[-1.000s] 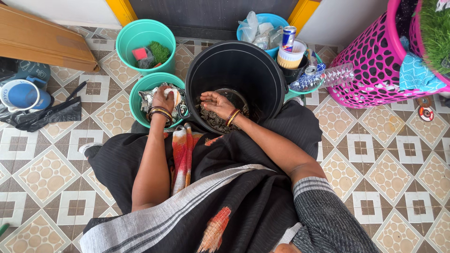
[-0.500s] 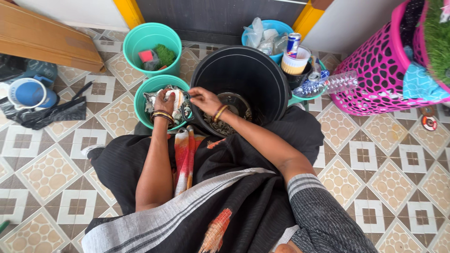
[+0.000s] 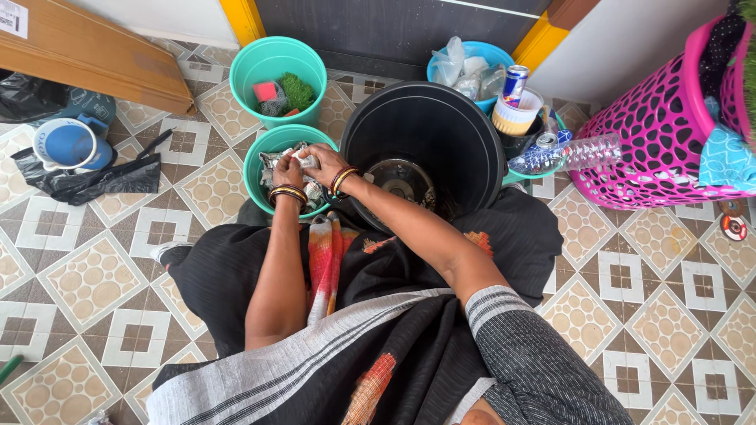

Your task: The person sits on the floor and sorts crumpled aluminum foil from a black bucket into a green bucket. She repeatedly picks up foil, crumples it, and places it in the green bucket. She also handles a black plastic bag, placing it into the black bucket.

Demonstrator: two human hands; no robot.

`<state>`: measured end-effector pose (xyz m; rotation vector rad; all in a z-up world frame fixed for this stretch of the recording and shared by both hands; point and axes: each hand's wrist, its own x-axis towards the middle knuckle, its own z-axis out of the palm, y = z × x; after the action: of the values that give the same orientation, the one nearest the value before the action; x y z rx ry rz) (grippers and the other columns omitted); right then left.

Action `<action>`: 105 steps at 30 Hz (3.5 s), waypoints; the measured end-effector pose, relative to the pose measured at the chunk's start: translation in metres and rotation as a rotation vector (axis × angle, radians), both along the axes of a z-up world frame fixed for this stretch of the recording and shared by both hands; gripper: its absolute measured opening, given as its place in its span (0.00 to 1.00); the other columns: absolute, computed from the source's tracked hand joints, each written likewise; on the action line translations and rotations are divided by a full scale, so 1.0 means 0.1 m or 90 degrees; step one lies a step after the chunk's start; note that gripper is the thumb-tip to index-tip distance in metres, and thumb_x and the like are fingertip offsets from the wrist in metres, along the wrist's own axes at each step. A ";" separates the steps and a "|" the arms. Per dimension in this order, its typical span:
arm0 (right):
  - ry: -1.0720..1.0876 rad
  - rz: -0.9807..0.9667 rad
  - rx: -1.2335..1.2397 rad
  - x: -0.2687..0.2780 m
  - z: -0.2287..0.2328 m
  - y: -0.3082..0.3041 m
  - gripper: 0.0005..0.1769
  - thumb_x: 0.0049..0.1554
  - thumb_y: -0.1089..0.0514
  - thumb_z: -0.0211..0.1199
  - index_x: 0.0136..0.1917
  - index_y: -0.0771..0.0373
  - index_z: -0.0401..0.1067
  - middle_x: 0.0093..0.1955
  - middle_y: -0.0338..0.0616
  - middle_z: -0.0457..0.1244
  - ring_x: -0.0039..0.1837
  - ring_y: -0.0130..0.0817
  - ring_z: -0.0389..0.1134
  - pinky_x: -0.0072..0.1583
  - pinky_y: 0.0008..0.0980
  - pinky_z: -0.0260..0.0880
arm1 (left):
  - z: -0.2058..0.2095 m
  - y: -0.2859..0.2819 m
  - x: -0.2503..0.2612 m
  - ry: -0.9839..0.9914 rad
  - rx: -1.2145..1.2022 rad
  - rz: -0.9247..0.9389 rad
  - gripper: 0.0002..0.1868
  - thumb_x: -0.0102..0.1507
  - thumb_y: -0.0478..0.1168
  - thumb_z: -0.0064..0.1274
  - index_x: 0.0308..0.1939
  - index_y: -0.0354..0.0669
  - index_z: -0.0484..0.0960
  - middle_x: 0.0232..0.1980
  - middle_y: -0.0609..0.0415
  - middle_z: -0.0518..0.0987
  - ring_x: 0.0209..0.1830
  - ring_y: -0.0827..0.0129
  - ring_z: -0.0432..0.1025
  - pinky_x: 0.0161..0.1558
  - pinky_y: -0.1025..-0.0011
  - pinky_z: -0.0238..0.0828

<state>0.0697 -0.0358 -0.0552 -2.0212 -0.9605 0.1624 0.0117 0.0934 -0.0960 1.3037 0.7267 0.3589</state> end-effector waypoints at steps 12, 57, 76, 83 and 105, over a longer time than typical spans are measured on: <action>-0.015 -0.020 -0.146 0.03 -0.24 0.30 0.21 0.45 0.68 0.71 0.52 0.55 0.80 0.67 0.51 0.62 0.69 0.49 0.64 0.70 0.41 0.65 | -0.10 -0.06 0.06 0.050 0.015 0.104 0.18 0.67 0.36 0.43 0.60 0.33 0.75 0.46 0.42 0.82 0.39 0.62 0.76 0.40 0.68 0.74; 0.198 0.061 -0.585 0.72 -1.07 -1.50 0.12 0.51 0.60 0.64 0.49 0.66 0.73 0.46 0.56 0.69 0.49 0.48 0.72 0.50 0.45 0.73 | 0.59 -1.50 0.18 0.168 0.962 -0.695 0.25 0.65 0.34 0.50 0.68 0.42 0.71 0.66 0.45 0.74 0.72 0.54 0.64 0.75 0.54 0.48; 0.232 0.208 -0.681 0.51 -1.91 -1.24 0.13 0.52 0.62 0.63 0.53 0.63 0.73 0.51 0.54 0.68 0.52 0.46 0.72 0.53 0.44 0.73 | 0.69 -1.64 0.37 0.191 0.687 -0.607 0.27 0.62 0.35 0.52 0.66 0.55 0.74 0.67 0.46 0.72 0.66 0.48 0.65 0.67 0.52 0.59; 0.246 0.242 -0.676 0.40 -2.02 -1.11 0.14 0.53 0.62 0.62 0.54 0.62 0.73 0.53 0.53 0.68 0.54 0.45 0.71 0.54 0.43 0.72 | 0.88 -1.59 0.36 0.147 0.562 -0.486 0.21 0.66 0.37 0.49 0.63 0.55 0.76 0.64 0.49 0.75 0.59 0.48 0.72 0.60 0.52 0.69; 0.253 0.256 -0.700 0.30 -2.07 -1.43 0.17 0.55 0.64 0.61 0.59 0.59 0.74 0.58 0.50 0.67 0.57 0.43 0.71 0.58 0.41 0.72 | 0.91 -1.51 0.31 0.144 0.539 -0.468 0.22 0.65 0.37 0.51 0.64 0.52 0.75 0.63 0.44 0.76 0.54 0.45 0.74 0.53 0.51 0.73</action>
<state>0.0998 -0.1793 -0.2619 -2.5223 -1.1123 1.5269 0.0427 -0.0572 -0.0048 2.3285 0.2119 -0.1151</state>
